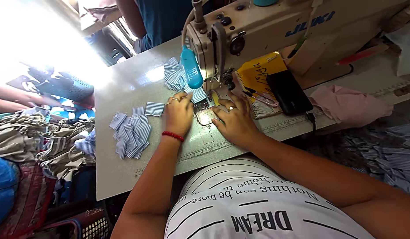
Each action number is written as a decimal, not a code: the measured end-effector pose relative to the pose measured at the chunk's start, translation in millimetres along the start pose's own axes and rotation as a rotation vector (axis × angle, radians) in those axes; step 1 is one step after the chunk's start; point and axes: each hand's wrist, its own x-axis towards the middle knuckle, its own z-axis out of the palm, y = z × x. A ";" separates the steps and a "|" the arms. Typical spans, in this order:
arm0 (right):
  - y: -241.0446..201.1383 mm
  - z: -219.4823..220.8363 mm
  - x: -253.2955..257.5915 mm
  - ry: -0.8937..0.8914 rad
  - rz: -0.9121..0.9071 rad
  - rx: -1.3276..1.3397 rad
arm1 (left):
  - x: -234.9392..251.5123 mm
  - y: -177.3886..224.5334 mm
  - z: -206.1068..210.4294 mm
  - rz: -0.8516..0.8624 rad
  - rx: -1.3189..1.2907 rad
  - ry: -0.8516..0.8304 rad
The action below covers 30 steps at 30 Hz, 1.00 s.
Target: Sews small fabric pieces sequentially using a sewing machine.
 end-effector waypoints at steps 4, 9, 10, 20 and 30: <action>0.1 -0.4 0.2 0.022 -0.028 0.021 | -22.4 -47.0 -52.6 -0.164 0.144 -0.072; 1.9 3.6 -1.4 0.057 -0.076 0.035 | -35.0 -66.7 -56.6 -0.169 0.300 -0.143; 2.4 3.4 -2.7 0.070 -0.092 0.050 | -36.4 -64.6 -54.2 -0.171 0.274 -0.107; -37.2 -39.1 -4.8 -0.187 0.285 1.319 | -63.3 28.6 -47.1 -0.188 -0.973 -0.157; -41.5 -32.7 -9.6 0.020 0.277 1.247 | -91.0 64.7 -21.4 -0.178 -0.827 0.143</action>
